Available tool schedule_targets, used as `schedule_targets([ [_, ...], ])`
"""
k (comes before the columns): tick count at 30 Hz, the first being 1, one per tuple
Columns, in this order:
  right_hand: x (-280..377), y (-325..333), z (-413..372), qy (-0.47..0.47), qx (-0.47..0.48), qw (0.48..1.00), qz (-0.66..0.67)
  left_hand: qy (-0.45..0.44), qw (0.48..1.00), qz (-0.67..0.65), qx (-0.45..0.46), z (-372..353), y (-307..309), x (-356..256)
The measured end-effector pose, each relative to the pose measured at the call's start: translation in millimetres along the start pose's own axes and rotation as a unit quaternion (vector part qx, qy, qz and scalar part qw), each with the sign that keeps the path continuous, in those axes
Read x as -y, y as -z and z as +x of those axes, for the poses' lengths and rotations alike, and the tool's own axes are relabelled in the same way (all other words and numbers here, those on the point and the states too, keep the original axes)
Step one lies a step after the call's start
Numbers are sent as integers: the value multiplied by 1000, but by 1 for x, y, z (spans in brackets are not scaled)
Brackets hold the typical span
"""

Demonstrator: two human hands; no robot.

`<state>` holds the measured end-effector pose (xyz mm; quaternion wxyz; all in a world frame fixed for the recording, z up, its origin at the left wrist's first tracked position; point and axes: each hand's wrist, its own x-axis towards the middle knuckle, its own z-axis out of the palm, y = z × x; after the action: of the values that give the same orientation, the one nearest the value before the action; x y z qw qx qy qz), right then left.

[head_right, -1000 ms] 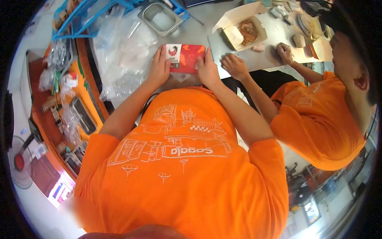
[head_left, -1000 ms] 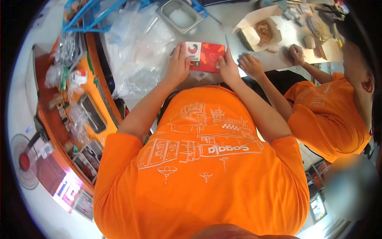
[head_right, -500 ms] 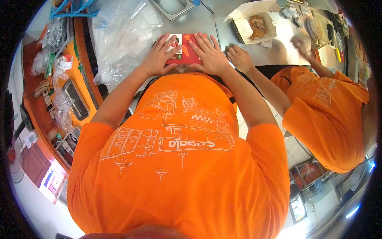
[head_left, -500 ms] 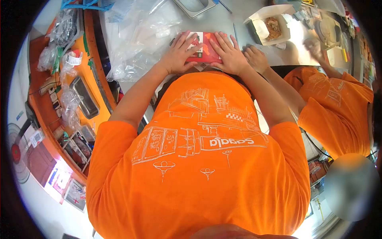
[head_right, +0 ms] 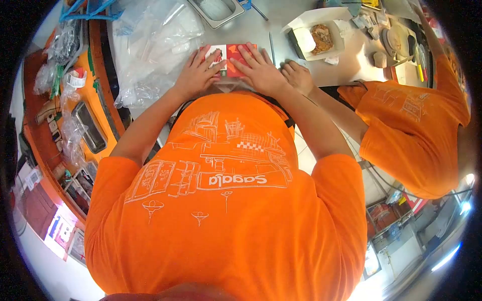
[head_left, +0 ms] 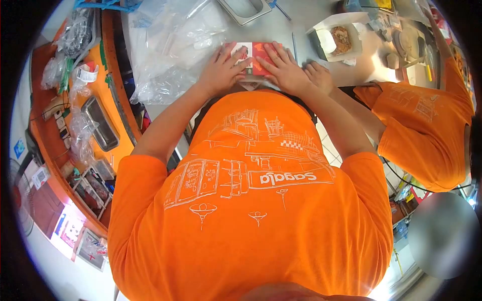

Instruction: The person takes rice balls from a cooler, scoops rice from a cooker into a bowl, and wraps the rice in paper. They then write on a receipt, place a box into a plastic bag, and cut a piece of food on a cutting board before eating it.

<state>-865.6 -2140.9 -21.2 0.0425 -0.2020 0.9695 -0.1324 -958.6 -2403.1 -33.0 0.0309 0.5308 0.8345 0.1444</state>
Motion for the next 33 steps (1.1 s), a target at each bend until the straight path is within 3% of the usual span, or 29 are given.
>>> schedule_targets([
  [4,-3,13,1,0,-17,1000,-2,3,1000,-28,-6,6,12,-10],
  [6,-24,15,19,-81,-106,976,173,-5,1000,-28,-3,18,10,-13],
  [7,-30,17,34,-109,-229,948,190,-2,1000,-31,-2,22,4,-13],
  [9,-39,37,75,-266,-312,876,254,-11,1000,-11,-11,25,-9,-12],
  [11,-63,53,116,-311,-301,862,265,1,1000,-12,-10,24,-17,-12],
  [14,-145,-17,171,-315,-265,880,236,9,1000,-10,-15,28,-13,-15],
  [15,-188,-60,188,-153,-142,977,47,11,1000,-9,-22,27,-11,-16],
  [16,-210,-82,195,23,-5,989,-146,9,1000,-11,-20,27,-11,-16],
  [17,-184,-42,195,-111,80,989,64,15,1000,-17,-12,27,-13,-14],
  [18,-154,2,195,-298,77,883,355,22,999,-25,-5,26,-15,-14],
  [19,-121,50,194,-453,19,748,486,25,999,-29,-3,26,-15,-14],
  [23,-146,17,183,-379,35,781,496,53,998,-45,3,22,-16,-14],
  [25,-120,29,166,-395,-134,658,626,56,997,-57,-1,25,-17,-11],
  [26,-113,27,156,-397,-132,658,626,58,996,-60,-4,25,-18,-11],
  [28,-100,6,129,-370,-179,772,484,58,996,-68,-1,24,-19,-13],
  [29,-95,-6,129,-398,-178,708,555,62,996,-69,-1,25,-18,-14],
  [30,-95,-15,127,-402,-179,704,558,64,996,-68,-1,25,-17,-13],
  [32,-92,-27,126,-426,-211,788,392,62,996,-62,8,26,-16,-13],
  [33,-93,-31,129,-429,-214,783,396,64,996,-58,11,26,-15,-14],
])
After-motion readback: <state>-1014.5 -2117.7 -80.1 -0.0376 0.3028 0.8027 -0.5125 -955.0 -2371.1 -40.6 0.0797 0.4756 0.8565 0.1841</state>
